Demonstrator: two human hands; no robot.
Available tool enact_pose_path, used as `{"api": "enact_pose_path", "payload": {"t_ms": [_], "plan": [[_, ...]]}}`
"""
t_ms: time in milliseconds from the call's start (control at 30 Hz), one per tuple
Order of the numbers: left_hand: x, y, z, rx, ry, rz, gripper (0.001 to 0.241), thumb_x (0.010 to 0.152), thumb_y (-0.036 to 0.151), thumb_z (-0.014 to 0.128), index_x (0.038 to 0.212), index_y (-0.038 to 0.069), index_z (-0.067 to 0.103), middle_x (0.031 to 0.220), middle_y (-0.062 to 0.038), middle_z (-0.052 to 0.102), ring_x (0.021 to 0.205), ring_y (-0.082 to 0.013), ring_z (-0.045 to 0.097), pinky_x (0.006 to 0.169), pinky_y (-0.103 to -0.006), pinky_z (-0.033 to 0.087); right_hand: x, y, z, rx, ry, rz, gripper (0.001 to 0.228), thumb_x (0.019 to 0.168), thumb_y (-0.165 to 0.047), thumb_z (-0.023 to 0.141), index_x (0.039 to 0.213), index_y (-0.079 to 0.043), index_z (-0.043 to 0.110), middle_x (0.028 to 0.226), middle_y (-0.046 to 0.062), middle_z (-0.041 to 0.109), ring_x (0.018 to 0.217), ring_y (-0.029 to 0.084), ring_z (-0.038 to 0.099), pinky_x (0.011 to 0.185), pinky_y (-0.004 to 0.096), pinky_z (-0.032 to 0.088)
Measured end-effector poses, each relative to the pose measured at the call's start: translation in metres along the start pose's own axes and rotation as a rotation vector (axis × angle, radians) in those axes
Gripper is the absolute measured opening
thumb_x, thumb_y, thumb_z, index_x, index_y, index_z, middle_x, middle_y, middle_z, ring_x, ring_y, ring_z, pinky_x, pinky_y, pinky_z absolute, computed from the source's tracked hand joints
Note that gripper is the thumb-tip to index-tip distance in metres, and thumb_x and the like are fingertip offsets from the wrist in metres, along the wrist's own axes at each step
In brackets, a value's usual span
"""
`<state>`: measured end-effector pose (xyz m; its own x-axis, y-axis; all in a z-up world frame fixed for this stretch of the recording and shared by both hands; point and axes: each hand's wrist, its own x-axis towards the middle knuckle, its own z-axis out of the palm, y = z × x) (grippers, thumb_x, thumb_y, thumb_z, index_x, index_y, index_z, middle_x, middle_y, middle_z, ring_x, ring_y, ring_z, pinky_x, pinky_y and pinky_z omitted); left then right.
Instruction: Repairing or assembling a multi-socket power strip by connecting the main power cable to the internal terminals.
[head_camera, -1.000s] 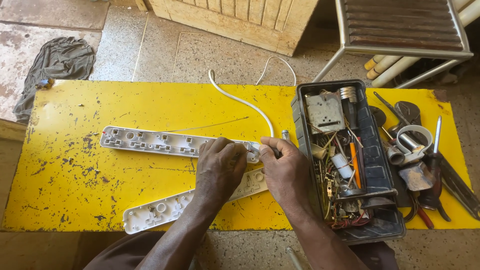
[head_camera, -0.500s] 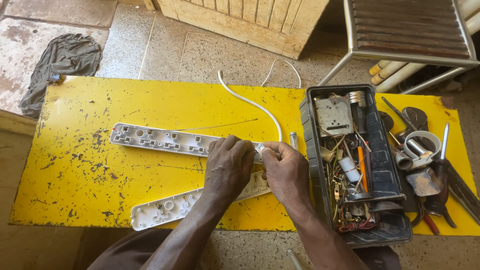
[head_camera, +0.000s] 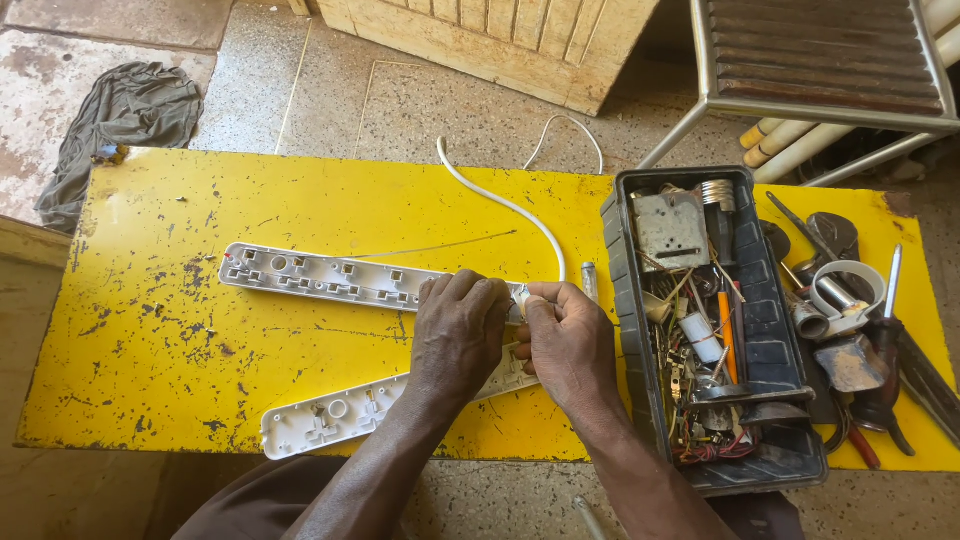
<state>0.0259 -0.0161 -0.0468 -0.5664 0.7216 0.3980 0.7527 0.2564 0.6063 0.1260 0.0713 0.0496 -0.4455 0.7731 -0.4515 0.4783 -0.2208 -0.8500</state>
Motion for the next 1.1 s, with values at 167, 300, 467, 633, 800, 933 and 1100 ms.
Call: {"api": "enact_pose_path", "payload": {"t_ms": [167, 300, 467, 633, 800, 933, 1100], "plan": [[-0.002, -0.002, 0.003, -0.009, 0.005, -0.004, 0.012, 0.101, 0.014, 0.067, 0.094, 0.017, 0.076, 0.086, -0.009, 0.07, 0.086, -0.0275, 0.073, 0.093, -0.0394, 0.055, 0.003, 0.006, 0.001, 0.01, -0.027, 0.009, 0.039, 0.096, -0.012, 0.059, 0.128, 0.006, 0.072, 0.076, 0.021, 0.073, 0.065, 0.022, 0.071, 0.058, 0.034, 0.063], [-0.001, -0.003, 0.003, -0.033, 0.013, 0.001, 0.013, 0.102, 0.016, 0.065, 0.095, 0.017, 0.076, 0.086, -0.01, 0.069, 0.087, -0.0289, 0.072, 0.091, -0.0406, 0.055, 0.009, 0.019, 0.002, 0.057, -0.076, 0.0, 0.037, 0.098, -0.012, 0.059, 0.129, 0.005, 0.069, 0.076, 0.02, 0.07, 0.066, 0.023, 0.072, 0.06, 0.036, 0.067], [-0.003, -0.004, 0.004, -0.039, 0.011, -0.001, 0.014, 0.103, 0.016, 0.064, 0.096, 0.017, 0.077, 0.088, -0.011, 0.07, 0.088, -0.0291, 0.073, 0.093, -0.0403, 0.055, 0.009, 0.019, -0.002, 0.089, -0.104, 0.004, 0.034, 0.1, -0.012, 0.058, 0.129, 0.004, 0.067, 0.075, 0.018, 0.068, 0.066, 0.022, 0.071, 0.06, 0.036, 0.068], [-0.003, -0.005, 0.004, -0.042, 0.013, -0.002, 0.014, 0.103, 0.017, 0.065, 0.095, 0.018, 0.076, 0.087, -0.009, 0.07, 0.088, -0.0275, 0.072, 0.093, -0.0397, 0.055, 0.014, 0.025, -0.003, 0.107, -0.113, 0.0, 0.032, 0.102, -0.012, 0.057, 0.129, 0.002, 0.068, 0.076, 0.016, 0.069, 0.067, 0.02, 0.071, 0.061, 0.035, 0.068], [-0.002, -0.005, 0.003, -0.051, 0.022, 0.014, 0.013, 0.101, 0.015, 0.066, 0.094, 0.018, 0.077, 0.086, -0.008, 0.069, 0.087, -0.027, 0.072, 0.092, -0.0404, 0.055, 0.018, 0.033, -0.004, 0.211, -0.122, 0.016, 0.033, 0.103, -0.01, 0.057, 0.131, 0.001, 0.069, 0.073, 0.015, 0.064, 0.065, 0.021, 0.071, 0.058, 0.038, 0.069], [-0.002, -0.005, 0.003, -0.057, 0.024, 0.004, 0.013, 0.1, 0.013, 0.067, 0.094, 0.019, 0.077, 0.087, -0.008, 0.07, 0.087, -0.0268, 0.072, 0.092, -0.04, 0.055, 0.018, 0.032, -0.005, 0.229, -0.118, 0.01, 0.033, 0.104, -0.01, 0.057, 0.132, 0.002, 0.069, 0.073, 0.016, 0.063, 0.065, 0.022, 0.072, 0.058, 0.04, 0.069], [-0.001, -0.002, 0.001, -0.022, 0.028, -0.005, 0.012, 0.095, 0.01, 0.072, 0.087, 0.017, 0.077, 0.081, -0.006, 0.069, 0.084, -0.0246, 0.071, 0.09, -0.0384, 0.055, 0.018, 0.035, -0.004, 0.266, -0.12, 0.028, 0.035, 0.103, -0.01, 0.058, 0.134, 0.002, 0.071, 0.072, 0.016, 0.062, 0.064, 0.023, 0.072, 0.058, 0.04, 0.069]]}}
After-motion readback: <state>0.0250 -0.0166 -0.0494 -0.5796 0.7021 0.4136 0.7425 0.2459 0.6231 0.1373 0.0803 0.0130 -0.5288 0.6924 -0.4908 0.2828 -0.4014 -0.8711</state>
